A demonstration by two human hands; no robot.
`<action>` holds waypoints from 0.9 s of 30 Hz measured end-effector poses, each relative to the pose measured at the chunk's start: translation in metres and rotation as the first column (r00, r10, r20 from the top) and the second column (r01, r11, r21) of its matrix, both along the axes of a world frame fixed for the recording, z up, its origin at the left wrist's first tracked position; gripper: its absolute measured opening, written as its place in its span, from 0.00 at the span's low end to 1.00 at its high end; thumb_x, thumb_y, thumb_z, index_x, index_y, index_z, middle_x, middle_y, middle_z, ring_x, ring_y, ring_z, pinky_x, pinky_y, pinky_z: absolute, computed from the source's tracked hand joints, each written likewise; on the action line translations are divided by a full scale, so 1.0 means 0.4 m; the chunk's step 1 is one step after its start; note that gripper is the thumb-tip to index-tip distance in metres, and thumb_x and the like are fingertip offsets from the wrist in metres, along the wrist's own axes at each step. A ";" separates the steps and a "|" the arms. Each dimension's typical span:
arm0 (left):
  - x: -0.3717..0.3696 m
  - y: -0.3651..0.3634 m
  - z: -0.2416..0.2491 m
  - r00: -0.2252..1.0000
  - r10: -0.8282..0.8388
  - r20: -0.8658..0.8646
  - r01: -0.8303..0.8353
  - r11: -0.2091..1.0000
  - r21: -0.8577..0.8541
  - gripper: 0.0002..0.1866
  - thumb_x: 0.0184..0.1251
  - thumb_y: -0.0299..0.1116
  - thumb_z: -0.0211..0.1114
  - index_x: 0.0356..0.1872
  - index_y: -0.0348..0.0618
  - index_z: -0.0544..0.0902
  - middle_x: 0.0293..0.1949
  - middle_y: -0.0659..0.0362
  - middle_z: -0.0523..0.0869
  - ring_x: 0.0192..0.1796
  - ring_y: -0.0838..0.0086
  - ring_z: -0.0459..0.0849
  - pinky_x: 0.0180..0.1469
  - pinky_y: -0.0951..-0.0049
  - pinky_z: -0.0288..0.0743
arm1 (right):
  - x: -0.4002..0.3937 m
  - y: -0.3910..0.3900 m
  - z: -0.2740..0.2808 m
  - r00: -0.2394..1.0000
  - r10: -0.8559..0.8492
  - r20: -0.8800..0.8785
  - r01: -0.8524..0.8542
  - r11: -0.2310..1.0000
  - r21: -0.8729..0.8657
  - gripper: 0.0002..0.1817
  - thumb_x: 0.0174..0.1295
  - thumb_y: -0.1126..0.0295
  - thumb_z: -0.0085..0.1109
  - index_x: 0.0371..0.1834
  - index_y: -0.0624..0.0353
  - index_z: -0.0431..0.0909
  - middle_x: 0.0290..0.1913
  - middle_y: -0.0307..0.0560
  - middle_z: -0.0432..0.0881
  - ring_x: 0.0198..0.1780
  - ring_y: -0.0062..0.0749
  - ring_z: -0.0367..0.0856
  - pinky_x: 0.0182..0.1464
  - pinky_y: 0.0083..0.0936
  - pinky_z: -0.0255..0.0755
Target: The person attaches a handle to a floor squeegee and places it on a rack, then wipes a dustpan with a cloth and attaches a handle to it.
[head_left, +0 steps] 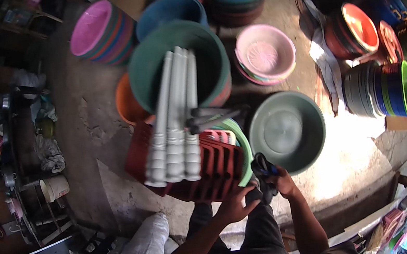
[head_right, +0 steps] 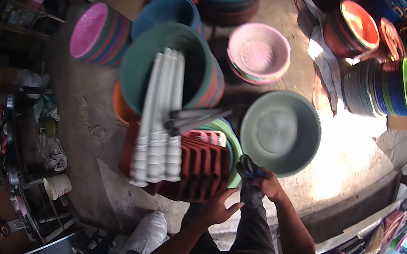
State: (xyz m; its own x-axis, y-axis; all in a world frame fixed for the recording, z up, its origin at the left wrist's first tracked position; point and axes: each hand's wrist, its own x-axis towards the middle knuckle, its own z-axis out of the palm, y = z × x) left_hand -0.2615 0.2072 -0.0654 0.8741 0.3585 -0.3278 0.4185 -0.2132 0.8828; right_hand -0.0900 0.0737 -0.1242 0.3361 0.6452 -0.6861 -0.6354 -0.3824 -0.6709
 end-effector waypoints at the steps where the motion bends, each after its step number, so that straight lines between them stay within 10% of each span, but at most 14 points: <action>1: -0.059 0.041 0.014 0.998 0.054 -0.025 -0.055 0.998 -0.012 0.19 0.59 0.38 0.69 0.46 0.35 0.78 0.47 0.46 0.81 0.53 0.57 0.80 0.57 0.62 0.72 | -0.017 0.016 0.009 0.996 0.036 0.083 -0.034 0.999 -0.033 0.18 0.46 0.75 0.59 0.44 0.66 0.79 0.36 0.45 0.82 0.37 0.27 0.80 0.40 0.24 0.73; 2: -0.115 0.080 0.015 0.946 0.299 -0.128 -0.322 0.914 -0.248 0.16 0.60 0.37 0.69 0.44 0.38 0.80 0.46 0.49 0.82 0.53 0.61 0.81 0.55 0.61 0.73 | -0.031 0.053 0.049 0.994 0.032 0.104 -0.030 0.999 -0.025 0.18 0.46 0.75 0.59 0.44 0.66 0.79 0.36 0.45 0.82 0.37 0.27 0.80 0.40 0.24 0.73; 6: -0.344 0.313 -0.079 0.852 0.523 -0.020 -0.433 0.726 0.534 0.26 0.49 0.42 0.73 0.48 0.43 0.75 0.45 0.48 0.78 0.50 0.49 0.76 0.52 0.52 0.71 | -0.127 0.180 0.180 0.973 -0.209 0.099 0.219 0.970 -0.101 0.16 0.51 0.73 0.57 0.43 0.68 0.79 0.38 0.47 0.83 0.37 0.28 0.81 0.42 0.23 0.74; 8: -0.375 0.378 -0.079 0.838 0.521 -0.162 -0.349 0.740 0.575 0.35 0.46 0.47 0.74 0.55 0.44 0.71 0.49 0.46 0.75 0.52 0.48 0.74 0.53 0.51 0.70 | -0.202 0.205 0.161 0.959 -0.205 0.198 0.226 0.970 -0.086 0.14 0.55 0.74 0.54 0.43 0.68 0.80 0.39 0.47 0.84 0.39 0.30 0.82 0.44 0.24 0.75; 9: -0.382 0.407 -0.077 0.864 0.465 -0.193 -0.262 0.744 0.615 0.37 0.46 0.49 0.74 0.56 0.44 0.70 0.49 0.47 0.75 0.53 0.49 0.74 0.53 0.51 0.70 | -0.242 0.158 0.030 0.677 0.130 0.725 -0.132 0.990 -0.054 0.12 0.59 0.72 0.52 0.42 0.66 0.81 0.41 0.46 0.83 0.42 0.31 0.82 0.48 0.27 0.76; 10: -0.393 0.422 -0.116 0.906 0.374 -0.196 -0.194 0.781 0.593 0.38 0.45 0.51 0.74 0.57 0.44 0.70 0.50 0.46 0.75 0.54 0.49 0.74 0.53 0.51 0.71 | -0.320 0.261 0.167 0.948 -0.125 0.294 0.160 0.982 -0.099 0.12 0.61 0.73 0.50 0.39 0.65 0.83 0.42 0.47 0.83 0.44 0.32 0.82 0.50 0.27 0.75; 11: -0.397 0.425 -0.154 0.940 0.279 -0.197 -0.121 0.812 0.571 0.39 0.45 0.53 0.73 0.57 0.44 0.70 0.52 0.45 0.75 0.55 0.49 0.74 0.54 0.52 0.71 | -0.369 0.262 0.165 0.814 0.240 0.530 -0.129 0.963 -0.238 0.13 0.62 0.72 0.48 0.38 0.65 0.83 0.43 0.49 0.83 0.44 0.32 0.82 0.49 0.27 0.76; 14: -0.390 0.419 -0.200 0.948 0.252 -0.195 -0.070 0.762 0.644 0.36 0.49 0.48 0.70 0.58 0.43 0.70 0.53 0.47 0.76 0.55 0.51 0.76 0.54 0.54 0.71 | -0.522 0.332 0.239 0.946 0.146 0.288 -0.048 0.946 -0.322 0.12 0.58 0.71 0.54 0.41 0.59 0.84 0.42 0.53 0.83 0.44 0.39 0.83 0.48 0.27 0.76; 15: -0.387 0.420 -0.221 0.948 0.220 -0.229 -0.054 0.822 0.567 0.34 0.50 0.46 0.69 0.58 0.43 0.70 0.52 0.48 0.77 0.53 0.52 0.77 0.54 0.55 0.72 | -0.559 0.324 0.217 0.938 0.070 0.339 -0.024 0.990 -0.138 0.18 0.51 0.72 0.59 0.47 0.64 0.80 0.37 0.40 0.82 0.36 0.23 0.78 0.39 0.22 0.73; 17: -0.396 0.429 -0.222 0.950 0.244 -0.194 -0.105 0.836 0.538 0.32 0.51 0.43 0.68 0.57 0.43 0.70 0.50 0.48 0.78 0.52 0.52 0.78 0.53 0.56 0.73 | -0.590 0.358 0.286 0.976 0.096 0.194 -0.040 0.960 -0.276 0.20 0.51 0.72 0.60 0.49 0.65 0.79 0.38 0.41 0.82 0.37 0.24 0.78 0.41 0.21 0.72; 27: -0.578 0.597 0.043 0.775 0.554 0.305 -0.628 0.616 0.476 0.24 0.53 0.29 0.67 0.53 0.38 0.71 0.39 0.50 0.81 0.40 0.58 0.82 0.43 0.61 0.76 | -0.589 0.369 0.375 0.878 0.298 0.375 -0.142 0.910 -0.391 0.23 0.49 0.66 0.63 0.47 0.68 0.75 0.36 0.51 0.83 0.37 0.33 0.82 0.39 0.29 0.75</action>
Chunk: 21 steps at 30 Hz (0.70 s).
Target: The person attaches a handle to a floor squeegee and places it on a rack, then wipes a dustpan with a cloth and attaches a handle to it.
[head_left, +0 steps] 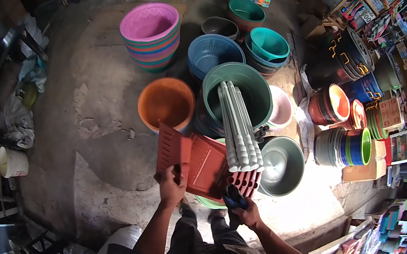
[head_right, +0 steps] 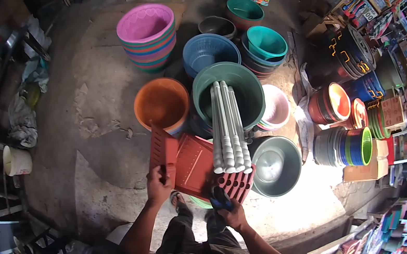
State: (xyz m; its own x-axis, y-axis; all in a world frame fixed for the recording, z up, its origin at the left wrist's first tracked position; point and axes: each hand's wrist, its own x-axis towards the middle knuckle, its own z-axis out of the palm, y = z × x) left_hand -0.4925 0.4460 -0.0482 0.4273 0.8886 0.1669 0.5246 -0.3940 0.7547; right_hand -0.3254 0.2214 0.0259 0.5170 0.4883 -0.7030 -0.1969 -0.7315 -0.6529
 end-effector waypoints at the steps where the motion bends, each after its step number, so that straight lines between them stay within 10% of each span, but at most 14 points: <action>1: -0.023 0.017 0.071 0.997 0.019 0.074 -0.004 0.982 -0.190 0.23 0.57 0.28 0.65 0.53 0.37 0.70 0.38 0.51 0.81 0.40 0.62 0.82 0.42 0.64 0.76 | -0.013 0.019 0.037 0.980 0.140 0.140 -0.147 0.988 0.044 0.24 0.50 0.65 0.62 0.49 0.66 0.72 0.36 0.52 0.83 0.38 0.35 0.82 0.40 0.30 0.75; 3: -0.073 0.037 0.211 0.987 0.001 0.159 0.062 0.920 -0.388 0.23 0.67 0.29 0.58 0.61 0.34 0.65 0.44 0.54 0.81 0.44 0.72 0.81 0.45 0.73 0.75 | -0.056 0.073 0.147 0.923 0.234 0.305 -0.312 0.919 0.240 0.27 0.53 0.66 0.62 0.55 0.62 0.65 0.36 0.53 0.81 0.40 0.41 0.82 0.44 0.33 0.74; 6: -0.102 0.020 0.304 0.888 -0.067 0.455 0.170 0.967 -0.189 0.29 0.71 0.31 0.55 0.69 0.35 0.57 0.53 0.51 0.78 0.53 0.72 0.79 0.53 0.73 0.72 | -0.139 0.150 0.280 0.964 0.154 0.217 -0.259 0.726 0.637 0.33 0.48 0.72 0.67 0.59 0.59 0.66 0.55 0.62 0.73 0.55 0.51 0.76 0.54 0.36 0.71; 8: -0.092 0.001 0.431 0.808 -0.054 0.586 0.333 0.864 -0.379 0.28 0.75 0.36 0.48 0.71 0.37 0.55 0.58 0.49 0.74 0.61 0.66 0.74 0.63 0.66 0.66 | -0.162 0.207 0.388 0.673 0.096 0.733 -0.633 0.587 0.504 0.42 0.42 0.73 0.69 0.66 0.55 0.63 0.64 0.65 0.63 0.62 0.57 0.67 0.61 0.41 0.67; 10: -0.093 -0.003 0.419 0.442 0.251 0.861 0.644 0.579 -0.500 0.28 0.75 0.42 0.45 0.70 0.37 0.57 0.60 0.48 0.74 0.61 0.62 0.75 0.64 0.63 0.68 | -0.197 0.254 0.420 0.507 0.059 0.860 -0.769 0.481 0.421 0.47 0.36 0.70 0.71 0.68 0.42 0.65 0.69 0.65 0.56 0.66 0.60 0.62 0.64 0.49 0.60; 13: -0.110 0.018 0.389 0.278 0.292 0.915 0.806 0.448 -0.387 0.29 0.74 0.47 0.44 0.68 0.36 0.60 0.61 0.48 0.73 0.61 0.59 0.75 0.64 0.59 0.69 | -0.221 0.282 0.443 0.289 -0.055 0.956 -0.856 0.433 0.284 0.43 0.36 0.66 0.66 0.65 0.42 0.70 0.68 0.63 0.61 0.63 0.61 0.65 0.59 0.53 0.61; 16: -0.105 -0.049 0.590 0.181 0.067 0.981 0.726 0.664 -0.179 0.29 0.73 0.45 0.46 0.66 0.35 0.61 0.61 0.49 0.73 0.62 0.58 0.74 0.64 0.58 0.69 | -0.168 0.296 0.498 0.245 -0.156 0.957 -0.900 0.331 0.284 0.43 0.39 0.66 0.66 0.67 0.40 0.67 0.70 0.60 0.60 0.66 0.55 0.64 0.62 0.50 0.59; 18: -0.074 -0.060 0.664 0.176 0.012 0.984 0.720 0.681 -0.137 0.30 0.75 0.50 0.44 0.65 0.34 0.62 0.60 0.51 0.74 0.60 0.61 0.75 0.63 0.62 0.69 | -0.161 0.324 0.500 0.240 -0.238 0.941 -0.890 0.332 0.312 0.42 0.37 0.67 0.65 0.66 0.46 0.69 0.69 0.60 0.62 0.65 0.56 0.65 0.61 0.50 0.62; 21: -0.044 -0.043 0.680 0.665 -0.077 0.743 0.301 0.938 -0.172 0.39 0.71 0.65 0.33 0.65 0.40 0.64 0.58 0.53 0.75 0.59 0.66 0.75 0.62 0.65 0.68 | -0.167 0.346 0.530 0.489 -0.249 0.836 -0.712 0.440 0.547 0.39 0.37 0.68 0.64 0.62 0.55 0.71 0.69 0.60 0.62 0.65 0.59 0.64 0.64 0.52 0.61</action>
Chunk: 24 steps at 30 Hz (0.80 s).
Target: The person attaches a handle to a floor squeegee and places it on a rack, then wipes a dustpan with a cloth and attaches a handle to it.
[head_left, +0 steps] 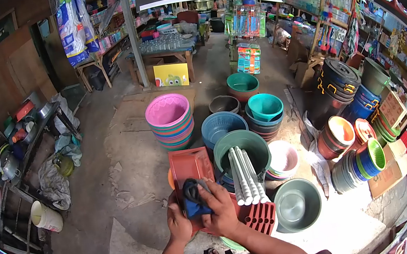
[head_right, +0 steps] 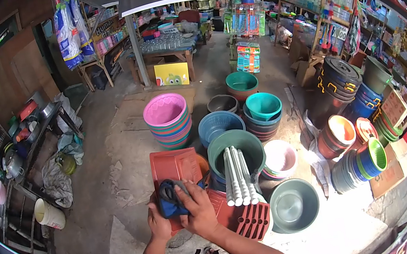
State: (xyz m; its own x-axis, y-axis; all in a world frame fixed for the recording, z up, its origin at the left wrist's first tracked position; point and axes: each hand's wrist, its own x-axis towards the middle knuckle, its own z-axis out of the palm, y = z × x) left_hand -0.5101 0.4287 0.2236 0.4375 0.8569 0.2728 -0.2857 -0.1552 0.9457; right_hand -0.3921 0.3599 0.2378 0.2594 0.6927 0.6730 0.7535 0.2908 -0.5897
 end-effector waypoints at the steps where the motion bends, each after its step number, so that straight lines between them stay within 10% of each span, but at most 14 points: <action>1: 0.001 0.010 -0.003 1.000 -0.001 0.008 0.001 1.000 -0.002 0.39 0.71 0.65 0.33 0.65 0.40 0.64 0.58 0.53 0.75 0.59 0.66 0.75 0.62 0.65 0.68 | -0.007 -0.022 0.014 1.000 -0.001 0.008 0.001 1.000 -0.002 0.39 0.37 0.68 0.64 0.62 0.55 0.71 0.69 0.60 0.62 0.65 0.59 0.64 0.64 0.52 0.61; 5: 0.015 0.010 0.043 0.907 -0.156 0.392 0.272 0.926 -0.263 0.36 0.72 0.61 0.41 0.66 0.38 0.63 0.57 0.54 0.75 0.57 0.69 0.76 0.61 0.67 0.68 | -0.017 -0.108 -0.008 0.893 0.148 0.424 -0.072 0.979 -0.192 0.32 0.43 0.60 0.64 0.55 0.58 0.75 0.65 0.61 0.67 0.63 0.62 0.67 0.64 0.48 0.62; 8: 0.040 -0.045 0.061 0.992 -0.090 0.084 0.094 0.994 -0.053 0.32 0.74 0.58 0.41 0.64 0.40 0.64 0.56 0.55 0.75 0.55 0.70 0.76 0.59 0.68 0.69 | 0.061 -0.087 0.010 0.983 -0.007 0.183 -0.004 0.998 0.058 0.28 0.56 0.50 0.55 0.54 0.60 0.75 0.64 0.66 0.67 0.60 0.64 0.70 0.61 0.47 0.65; 11: 0.032 -0.026 0.007 0.978 -0.023 -0.208 0.063 0.980 0.191 0.28 0.76 0.53 0.42 0.62 0.40 0.67 0.55 0.55 0.76 0.55 0.72 0.76 0.58 0.70 0.69 | 0.030 -0.105 0.056 0.978 -0.116 0.176 0.115 0.993 0.015 0.28 0.41 0.61 0.63 0.49 0.59 0.76 0.66 0.67 0.64 0.65 0.62 0.65 0.65 0.49 0.61; 12: 0.043 -0.016 -0.001 0.965 -0.216 0.150 0.226 0.973 -0.051 0.25 0.77 0.50 0.41 0.60 0.40 0.69 0.54 0.56 0.76 0.55 0.73 0.75 0.58 0.71 0.68 | 0.012 -0.128 0.044 0.961 -0.044 0.274 0.065 0.996 -0.068 0.27 0.40 0.62 0.65 0.47 0.58 0.77 0.67 0.66 0.62 0.66 0.61 0.64 0.65 0.49 0.60; 17: 0.063 0.005 0.077 0.963 -0.128 0.238 0.182 0.958 -0.221 0.19 0.77 0.42 0.42 0.55 0.38 0.71 0.54 0.55 0.77 0.55 0.71 0.76 0.59 0.69 0.69 | 0.037 -0.238 -0.012 0.880 0.246 0.407 -0.107 0.936 -0.334 0.22 0.38 0.59 0.64 0.39 0.55 0.79 0.70 0.56 0.61 0.66 0.52 0.64 0.65 0.48 0.61; 21: 0.076 0.009 0.011 0.964 -0.221 0.148 0.233 0.970 -0.070 0.18 0.77 0.42 0.44 0.56 0.39 0.70 0.50 0.58 0.77 0.49 0.77 0.76 0.54 0.74 0.69 | 0.097 -0.254 0.081 0.987 -0.154 0.039 0.146 0.976 0.160 0.22 0.47 0.65 0.56 0.47 0.60 0.80 0.57 0.60 0.74 0.55 0.58 0.74 0.61 0.44 0.65; 24: 0.096 -0.029 0.002 0.922 -0.348 0.167 0.362 0.931 -0.058 0.18 0.76 0.38 0.45 0.58 0.37 0.69 0.52 0.55 0.77 0.54 0.72 0.75 0.56 0.71 0.68 | 0.116 -0.222 0.147 0.928 -0.369 0.054 0.360 0.925 0.119 0.28 0.47 0.71 0.58 0.57 0.58 0.76 0.62 0.61 0.69 0.60 0.59 0.68 0.63 0.46 0.61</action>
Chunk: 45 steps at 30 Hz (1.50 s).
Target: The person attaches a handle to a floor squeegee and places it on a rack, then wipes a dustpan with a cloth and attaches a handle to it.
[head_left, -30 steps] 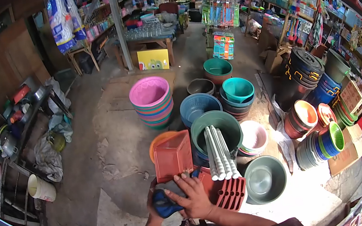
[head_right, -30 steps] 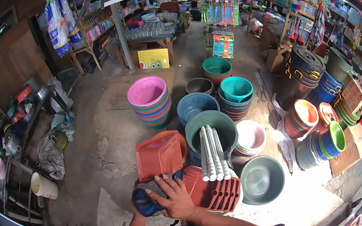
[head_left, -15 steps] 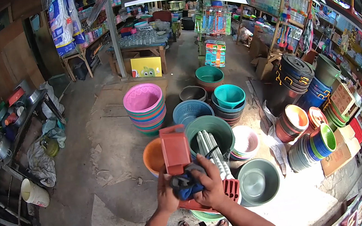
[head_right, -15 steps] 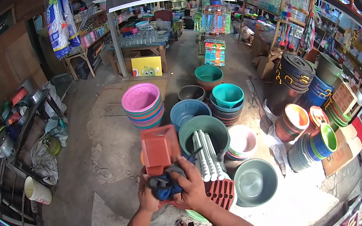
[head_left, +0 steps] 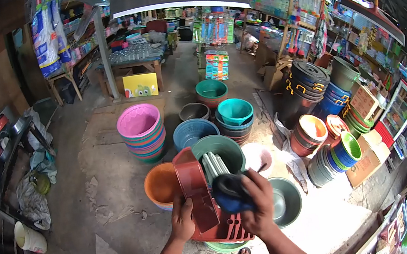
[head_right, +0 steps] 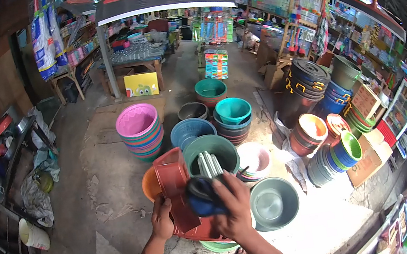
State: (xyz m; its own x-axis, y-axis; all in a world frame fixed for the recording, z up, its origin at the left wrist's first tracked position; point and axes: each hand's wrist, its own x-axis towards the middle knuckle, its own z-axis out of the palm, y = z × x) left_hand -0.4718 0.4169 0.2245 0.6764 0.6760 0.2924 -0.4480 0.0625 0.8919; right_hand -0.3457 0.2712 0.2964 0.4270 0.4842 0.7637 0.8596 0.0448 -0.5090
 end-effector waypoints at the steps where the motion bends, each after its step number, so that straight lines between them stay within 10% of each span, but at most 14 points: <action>1: 0.009 -0.008 -0.003 1.000 -0.018 0.000 0.018 1.000 0.003 0.18 0.76 0.38 0.45 0.58 0.37 0.69 0.52 0.55 0.77 0.54 0.72 0.75 0.56 0.71 0.68 | 0.001 0.019 0.001 0.998 0.027 0.051 -0.020 0.992 -0.122 0.30 0.50 0.68 0.62 0.61 0.50 0.74 0.67 0.63 0.63 0.64 0.62 0.64 0.65 0.49 0.57; 3: 0.016 -0.024 -0.019 0.983 0.182 -0.028 -0.172 0.960 0.222 0.20 0.76 0.37 0.45 0.61 0.36 0.68 0.55 0.53 0.76 0.56 0.66 0.75 0.59 0.70 0.67 | -0.044 0.057 0.005 0.983 0.158 0.099 -0.100 0.896 -0.432 0.30 0.56 0.58 0.62 0.65 0.40 0.71 0.70 0.64 0.58 0.68 0.65 0.58 0.67 0.51 0.53; 8: -0.014 -0.033 0.006 0.973 0.223 -0.065 -0.171 0.877 0.450 0.21 0.75 0.42 0.45 0.57 0.34 0.71 0.45 0.46 0.81 0.49 0.58 0.81 0.51 0.65 0.72 | -0.019 0.106 -0.054 0.972 0.140 0.189 -0.065 0.932 -0.358 0.27 0.60 0.52 0.59 0.64 0.38 0.72 0.72 0.63 0.55 0.70 0.66 0.54 0.67 0.52 0.53; 13: -0.037 -0.034 -0.047 0.982 0.145 -0.124 -0.083 0.910 0.405 0.21 0.76 0.43 0.46 0.56 0.35 0.71 0.45 0.48 0.82 0.47 0.63 0.82 0.48 0.66 0.72 | 0.001 0.159 -0.013 0.997 0.027 0.078 -0.001 0.950 -0.313 0.27 0.56 0.57 0.64 0.60 0.48 0.74 0.69 0.65 0.60 0.66 0.66 0.61 0.65 0.47 0.60; 16: -0.054 -0.012 -0.106 1.000 -0.017 -0.023 0.015 0.998 -0.057 0.18 0.77 0.33 0.45 0.62 0.36 0.67 0.53 0.56 0.79 0.51 0.71 0.80 0.55 0.71 0.72 | -0.093 0.109 -0.005 0.954 0.151 0.260 -0.027 0.905 -0.425 0.31 0.57 0.52 0.62 0.64 0.48 0.71 0.70 0.59 0.61 0.69 0.64 0.57 0.67 0.52 0.55; 19: -0.098 0.022 -0.031 0.987 -0.072 -0.142 0.079 0.996 0.044 0.18 0.75 0.29 0.46 0.63 0.36 0.66 0.56 0.58 0.77 0.55 0.72 0.78 0.59 0.73 0.69 | -0.118 0.087 -0.041 0.923 0.234 0.306 -0.059 0.870 -0.489 0.30 0.56 0.48 0.61 0.62 0.46 0.72 0.70 0.55 0.60 0.71 0.61 0.54 0.67 0.55 0.54; 20: -0.093 0.003 -0.010 0.995 -0.097 -0.002 0.095 0.982 -0.160 0.19 0.72 0.28 0.50 0.62 0.37 0.67 0.55 0.59 0.77 0.54 0.75 0.77 0.58 0.73 0.69 | -0.102 0.099 -0.050 0.920 0.237 0.311 -0.075 0.887 -0.457 0.29 0.56 0.48 0.61 0.60 0.47 0.73 0.70 0.56 0.60 0.71 0.61 0.55 0.67 0.54 0.54; 25: -0.079 -0.006 -0.027 0.994 0.103 0.031 -0.104 0.995 0.005 0.19 0.69 0.39 0.59 0.55 0.37 0.74 0.47 0.61 0.81 0.44 0.79 0.79 0.49 0.75 0.73 | -0.013 0.169 -0.016 0.982 0.187 0.000 -0.181 0.951 -0.250 0.25 0.57 0.54 0.62 0.53 0.57 0.74 0.63 0.59 0.69 0.63 0.60 0.66 0.62 0.53 0.59; 29: -0.114 0.052 -0.159 0.982 0.122 -0.147 -0.133 0.989 -0.068 0.19 0.65 0.36 0.65 0.52 0.37 0.76 0.46 0.60 0.82 0.46 0.77 0.80 0.50 0.74 0.74 | -0.076 0.121 -0.032 0.959 0.209 0.193 -0.134 0.930 -0.341 0.26 0.53 0.50 0.64 0.49 0.56 0.75 0.61 0.55 0.71 0.63 0.54 0.67 0.60 0.49 0.60; 31: -0.128 0.075 -0.122 0.897 0.282 -0.342 0.005 0.765 0.644 0.18 0.62 0.31 0.66 0.52 0.37 0.77 0.47 0.58 0.83 0.48 0.75 0.81 0.53 0.71 0.75 | -0.132 0.092 -0.048 0.910 0.288 0.300 -0.168 0.915 -0.367 0.24 0.52 0.46 0.64 0.48 0.47 0.76 0.65 0.51 0.69 0.68 0.49 0.63 0.62 0.49 0.56; 32: -0.128 0.074 -0.149 0.987 -0.033 -0.159 0.040 0.998 0.039 0.17 0.60 0.24 0.65 0.51 0.38 0.78 0.49 0.58 0.83 0.50 0.74 0.81 0.54 0.69 0.76 | -0.125 0.094 -0.061 0.883 0.307 0.355 -0.173 0.916 -0.362 0.23 0.52 0.48 0.63 0.48 0.46 0.76 0.66 0.51 0.69 0.67 0.49 0.64 0.62 0.49 0.56; 39: -0.138 0.018 -0.072 0.998 -0.023 -0.051 0.029 0.992 0.121 0.14 0.67 0.39 0.63 0.42 0.38 0.79 0.41 0.59 0.84 0.43 0.79 0.79 0.47 0.72 0.74 | 0.081 0.162 -0.095 0.985 0.171 -0.027 -0.173 0.965 -0.199 0.22 0.51 0.58 0.64 0.47 0.58 0.76 0.57 0.56 0.76 0.61 0.56 0.69 0.61 0.44 0.62; 45: -0.119 0.027 -0.050 0.954 0.064 -0.291 0.035 0.946 0.321 0.12 0.68 0.35 0.59 0.44 0.36 0.78 0.39 0.60 0.83 0.43 0.79 0.79 0.47 0.74 0.73 | -0.078 0.124 -0.112 0.919 0.382 0.101 -0.313 0.859 -0.405 0.24 0.56 0.57 0.61 0.53 0.58 0.74 0.64 0.55 0.69 0.64 0.55 0.66 0.64 0.48 0.59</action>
State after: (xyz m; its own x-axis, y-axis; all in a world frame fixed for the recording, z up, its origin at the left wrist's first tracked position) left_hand -0.5193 0.4276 0.2046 0.7558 0.5903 0.2834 -0.1611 -0.2519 0.9543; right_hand -0.3769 0.3208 0.2518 0.0564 0.8393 0.5407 0.8985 0.1935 -0.3940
